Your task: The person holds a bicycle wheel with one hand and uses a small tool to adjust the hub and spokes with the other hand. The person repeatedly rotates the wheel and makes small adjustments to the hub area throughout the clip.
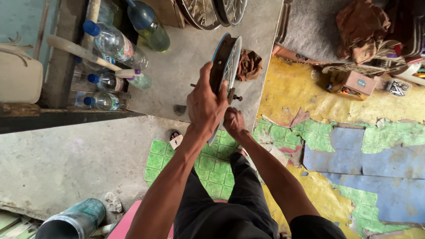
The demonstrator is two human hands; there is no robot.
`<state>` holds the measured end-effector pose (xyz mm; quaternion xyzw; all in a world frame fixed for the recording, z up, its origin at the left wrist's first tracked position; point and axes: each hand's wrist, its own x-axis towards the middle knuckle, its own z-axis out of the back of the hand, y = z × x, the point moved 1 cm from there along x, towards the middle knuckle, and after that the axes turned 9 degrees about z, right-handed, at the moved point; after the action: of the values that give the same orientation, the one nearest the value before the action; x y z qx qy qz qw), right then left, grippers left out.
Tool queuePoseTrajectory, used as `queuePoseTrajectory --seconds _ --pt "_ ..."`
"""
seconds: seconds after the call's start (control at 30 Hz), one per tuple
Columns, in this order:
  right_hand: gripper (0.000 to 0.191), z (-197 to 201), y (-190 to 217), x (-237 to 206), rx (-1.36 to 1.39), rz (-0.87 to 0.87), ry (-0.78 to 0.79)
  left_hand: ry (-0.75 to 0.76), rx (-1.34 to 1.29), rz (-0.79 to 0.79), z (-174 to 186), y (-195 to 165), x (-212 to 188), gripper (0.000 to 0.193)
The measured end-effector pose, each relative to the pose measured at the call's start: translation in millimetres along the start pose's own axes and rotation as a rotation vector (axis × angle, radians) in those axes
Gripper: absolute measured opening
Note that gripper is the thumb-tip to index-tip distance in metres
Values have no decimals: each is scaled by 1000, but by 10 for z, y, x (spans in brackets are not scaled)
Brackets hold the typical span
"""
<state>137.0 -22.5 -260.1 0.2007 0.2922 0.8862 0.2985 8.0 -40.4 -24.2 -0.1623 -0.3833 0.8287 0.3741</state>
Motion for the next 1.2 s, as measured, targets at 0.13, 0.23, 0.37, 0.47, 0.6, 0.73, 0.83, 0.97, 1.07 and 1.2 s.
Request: queuePoseTrajectory --seconds 0.13,0.23,0.37,0.47,0.6,0.73,0.83,0.97,1.07,1.2 --pt "25 56 -172 243 -84 -122 53 -5 -206 42 -18 104 -116 58" --pt "32 101 -243 306 -45 -48 -1 -26 -177 -52 47 97 -211 63" --pt "43 99 -296 257 -81 -60 205 -10 167 -101 117 6 -39 69" --pt "35 87 -299 264 -36 134 14 111 133 -57 -7 -108 249 69" --pt "29 -43 -295 228 -188 -65 147 60 162 -143 -159 -236 262 59" --pt "18 -192 -92 -99 -17 -114 20 258 177 9 -130 -269 273 55" --pt "17 -201 50 -331 51 -56 -83 289 141 54 -104 -321 334 52" --pt "24 -111 3 -255 -37 153 -142 201 143 -3 -44 -296 383 51" --pt "21 -96 -36 -157 -68 101 14 137 151 -31 -18 -241 376 50" --pt "18 -112 96 -298 15 58 -21 145 170 8 -3 -200 364 51"
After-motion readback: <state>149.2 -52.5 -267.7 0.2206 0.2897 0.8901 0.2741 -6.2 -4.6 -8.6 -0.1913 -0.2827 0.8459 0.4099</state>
